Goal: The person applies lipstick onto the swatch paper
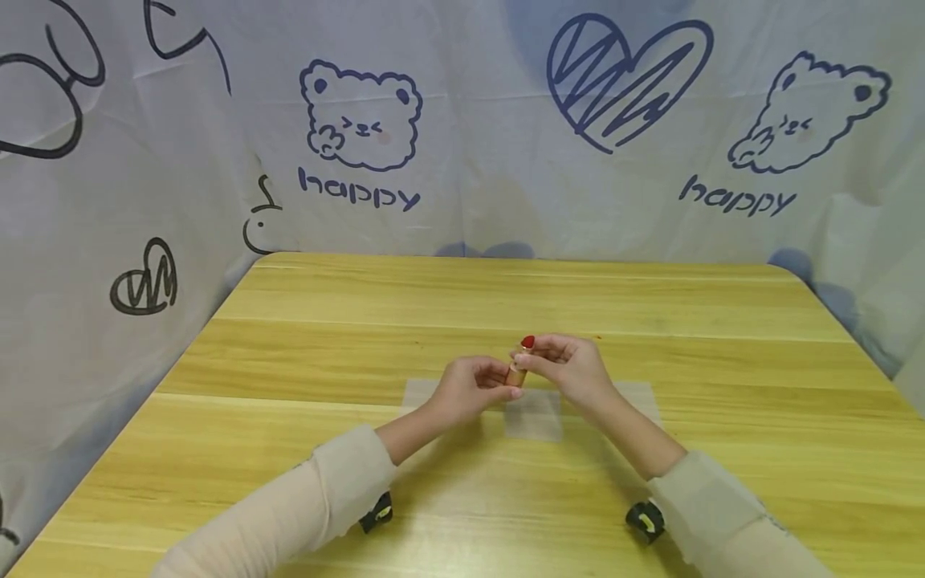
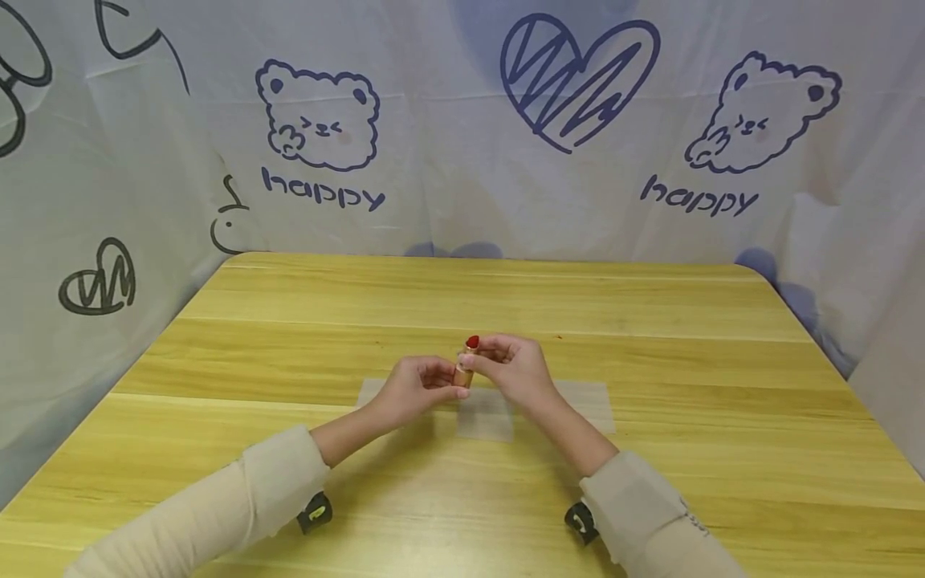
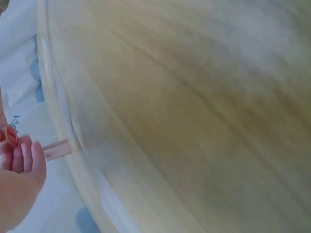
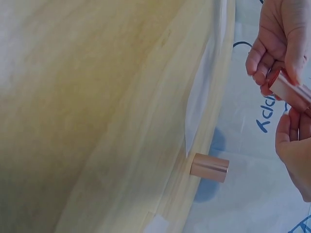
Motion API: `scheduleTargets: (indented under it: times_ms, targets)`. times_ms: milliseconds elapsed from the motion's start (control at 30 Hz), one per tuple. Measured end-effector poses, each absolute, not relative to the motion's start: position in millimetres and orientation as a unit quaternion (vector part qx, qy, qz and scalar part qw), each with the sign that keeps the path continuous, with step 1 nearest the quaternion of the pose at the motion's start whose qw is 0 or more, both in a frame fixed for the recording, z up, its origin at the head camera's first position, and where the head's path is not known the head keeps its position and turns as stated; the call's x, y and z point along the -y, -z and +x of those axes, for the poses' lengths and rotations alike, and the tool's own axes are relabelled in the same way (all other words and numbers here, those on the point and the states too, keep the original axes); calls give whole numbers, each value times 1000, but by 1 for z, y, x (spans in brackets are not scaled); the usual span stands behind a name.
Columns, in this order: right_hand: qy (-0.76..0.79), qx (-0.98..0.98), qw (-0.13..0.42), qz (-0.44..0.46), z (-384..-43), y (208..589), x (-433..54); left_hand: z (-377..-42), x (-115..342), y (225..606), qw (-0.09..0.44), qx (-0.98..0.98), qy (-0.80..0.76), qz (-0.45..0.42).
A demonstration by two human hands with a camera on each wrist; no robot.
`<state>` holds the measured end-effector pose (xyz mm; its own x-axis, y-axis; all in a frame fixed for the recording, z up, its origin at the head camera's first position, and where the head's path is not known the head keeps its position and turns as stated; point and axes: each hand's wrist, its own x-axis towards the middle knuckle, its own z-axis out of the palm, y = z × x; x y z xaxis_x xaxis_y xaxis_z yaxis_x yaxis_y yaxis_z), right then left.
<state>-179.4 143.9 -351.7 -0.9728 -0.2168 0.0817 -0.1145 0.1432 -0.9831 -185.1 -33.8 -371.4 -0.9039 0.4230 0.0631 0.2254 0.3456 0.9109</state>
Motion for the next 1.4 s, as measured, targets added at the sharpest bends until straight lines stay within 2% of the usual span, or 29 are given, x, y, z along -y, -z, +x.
scheduleTargets:
  times_ms: [533, 867, 1133, 1400]
  targets:
    - [652, -735, 92, -165, -180, 348, -151, -190, 47, 375, 221, -712, -611, 266]
    - [652, -730, 108, -173, -180, 347, -153, -188, 47, 374, 265, -676, -628, 279]
    - [668, -717, 113, -164, -180, 348, -153, -187, 50, 372, 248, -697, -624, 252]
    - [604, -781, 75, -140, -183, 341, -146, -187, 71, 370, 172, -740, -617, 207]
